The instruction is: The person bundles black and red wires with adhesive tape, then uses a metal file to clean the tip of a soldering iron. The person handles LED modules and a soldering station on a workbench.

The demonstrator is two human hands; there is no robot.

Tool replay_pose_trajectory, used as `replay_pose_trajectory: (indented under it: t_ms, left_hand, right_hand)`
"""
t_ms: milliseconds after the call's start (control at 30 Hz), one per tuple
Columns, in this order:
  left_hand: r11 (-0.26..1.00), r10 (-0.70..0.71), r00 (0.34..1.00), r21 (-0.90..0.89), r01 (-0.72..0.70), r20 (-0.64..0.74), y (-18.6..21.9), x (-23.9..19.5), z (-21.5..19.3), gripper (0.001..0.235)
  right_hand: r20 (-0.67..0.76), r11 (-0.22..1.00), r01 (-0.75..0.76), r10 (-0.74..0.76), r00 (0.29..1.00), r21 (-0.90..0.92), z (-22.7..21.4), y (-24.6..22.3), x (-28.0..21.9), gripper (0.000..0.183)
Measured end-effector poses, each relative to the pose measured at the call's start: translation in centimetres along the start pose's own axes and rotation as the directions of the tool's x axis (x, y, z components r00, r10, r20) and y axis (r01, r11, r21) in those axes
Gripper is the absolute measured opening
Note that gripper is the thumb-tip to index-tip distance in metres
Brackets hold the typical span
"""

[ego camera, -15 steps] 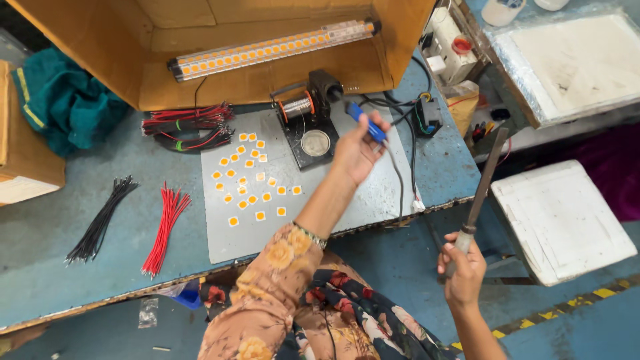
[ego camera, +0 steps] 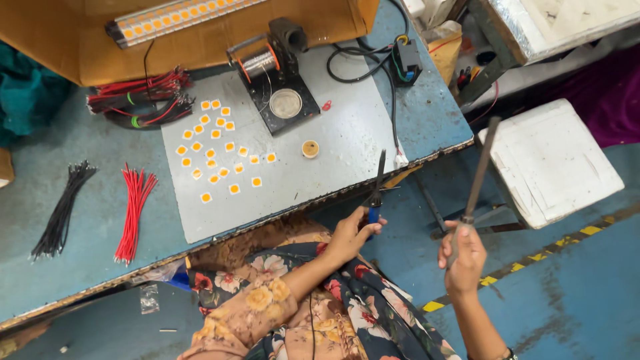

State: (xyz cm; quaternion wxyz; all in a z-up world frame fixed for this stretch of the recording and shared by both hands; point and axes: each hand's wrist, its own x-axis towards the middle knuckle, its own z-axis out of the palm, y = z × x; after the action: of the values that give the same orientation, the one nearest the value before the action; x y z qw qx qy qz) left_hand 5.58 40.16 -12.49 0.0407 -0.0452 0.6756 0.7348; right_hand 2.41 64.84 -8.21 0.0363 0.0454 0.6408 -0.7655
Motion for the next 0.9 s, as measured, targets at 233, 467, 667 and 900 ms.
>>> replay_pose_trajectory:
  t_ms: [233, 467, 667, 900]
  left_hand:
    - [0.993, -0.038, 0.995, 0.104, 0.048, -0.096, -6.0, 0.7, -0.3, 0.020]
    - [0.977, -0.043, 0.981, 0.197, 0.081, -0.188, -7.1, 1.1, -0.5, 0.027]
    - [0.928, -0.091, 0.975, 0.339, 0.157, -0.204, -8.0, 1.6, -0.8, 0.027]
    - [0.945, -0.028, 0.974, 0.310, 0.100, -0.227, -10.2, 2.0, -0.6, 0.033]
  right_hand:
    - [0.055, 0.993, -0.053, 0.059, 0.997, -0.110, -0.3, 0.9, -2.4, 0.046]
    - [0.128, 0.967, -0.036, 0.070, 0.989, -0.251, -0.4, 1.4, -2.8, 0.045]
    - [0.130, 0.917, 0.076, -0.026, 0.991, -0.393, 1.5, -0.7, -3.2, 0.049]
    - [0.154, 0.883, -0.013, 0.096, 0.983, -0.469, 2.0, -3.0, -5.0, 0.041]
